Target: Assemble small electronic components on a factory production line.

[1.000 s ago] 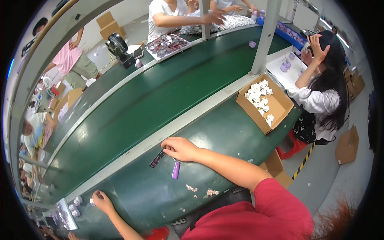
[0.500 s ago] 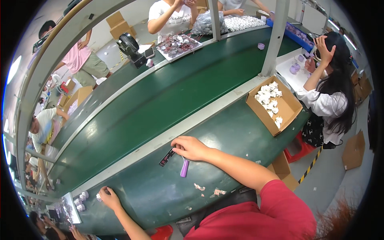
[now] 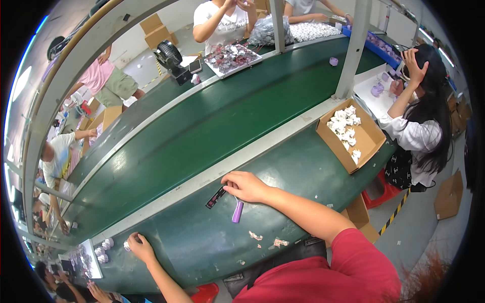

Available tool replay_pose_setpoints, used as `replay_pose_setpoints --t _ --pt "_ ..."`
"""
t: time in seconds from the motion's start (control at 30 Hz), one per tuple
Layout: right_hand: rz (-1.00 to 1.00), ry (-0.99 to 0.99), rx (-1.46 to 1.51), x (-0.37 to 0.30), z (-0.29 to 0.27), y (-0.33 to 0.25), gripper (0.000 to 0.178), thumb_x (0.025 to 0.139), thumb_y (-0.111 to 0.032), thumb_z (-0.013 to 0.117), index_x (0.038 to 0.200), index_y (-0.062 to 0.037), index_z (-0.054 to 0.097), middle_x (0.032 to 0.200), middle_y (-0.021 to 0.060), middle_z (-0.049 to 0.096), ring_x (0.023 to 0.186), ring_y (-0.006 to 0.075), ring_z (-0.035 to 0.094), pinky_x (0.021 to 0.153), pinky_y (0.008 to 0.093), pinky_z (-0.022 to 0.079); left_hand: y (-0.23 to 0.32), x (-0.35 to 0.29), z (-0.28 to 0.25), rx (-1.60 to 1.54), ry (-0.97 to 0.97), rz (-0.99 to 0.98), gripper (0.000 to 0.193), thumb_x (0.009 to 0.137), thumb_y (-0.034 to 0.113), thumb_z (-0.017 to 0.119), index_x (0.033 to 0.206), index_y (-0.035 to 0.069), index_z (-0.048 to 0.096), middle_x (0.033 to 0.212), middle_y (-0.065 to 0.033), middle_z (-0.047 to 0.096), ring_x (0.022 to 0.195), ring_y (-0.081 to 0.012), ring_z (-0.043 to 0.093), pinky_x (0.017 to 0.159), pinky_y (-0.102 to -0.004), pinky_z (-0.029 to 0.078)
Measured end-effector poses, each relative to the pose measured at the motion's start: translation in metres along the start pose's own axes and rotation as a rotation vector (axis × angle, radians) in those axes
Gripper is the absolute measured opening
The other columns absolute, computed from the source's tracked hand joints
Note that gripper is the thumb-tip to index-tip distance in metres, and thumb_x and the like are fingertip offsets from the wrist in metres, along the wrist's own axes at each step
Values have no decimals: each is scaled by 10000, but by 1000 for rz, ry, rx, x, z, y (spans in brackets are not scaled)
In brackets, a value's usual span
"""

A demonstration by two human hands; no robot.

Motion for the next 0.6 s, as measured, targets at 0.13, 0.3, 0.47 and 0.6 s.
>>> replay_pose_setpoints --t 0.13,0.3,0.47,0.6 --pt "17 -12 3 0 -1 1 202 939 -187 701 1071 -39 661 892 95 654 770 249 656 716 382 539 -1 0 1 20 12 33 121 944 108 642 1031 25 658 993 -105 629 835 -245 631 776 -374 521" --pt "22 -68 24 3 0 -6 282 931 -252 735 1101 -44 649 887 89 642 762 236 653 714 374 539 -18 -3 10 -208 -54 -125 206 958 100 637 1131 -6 676 1100 -136 654 969 -266 649 878 -366 527" --pt "2 -29 -5 0 1 10 292 876 -119 690 1158 -55 655 911 70 632 749 192 640 699 350 536 95 -32 27 -604 -251 -67 216 1009 71 604 1204 1 666 1313 -143 639 1209 -244 624 1006 -359 510" --pt "-20 19 38 2 4 4 272 863 -55 694 1133 -38 663 915 87 654 736 203 650 688 349 541 207 -53 29 -671 -550 51 262 996 127 654 1235 22 682 1241 -92 686 1139 -205 645 896 -339 545"
Point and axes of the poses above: each hand's wrist, its own x-axis towards the middle knuckle, its own z-axis out of the palm, y = z × x, the point moved 2 cm from there along x, towards the middle knuckle
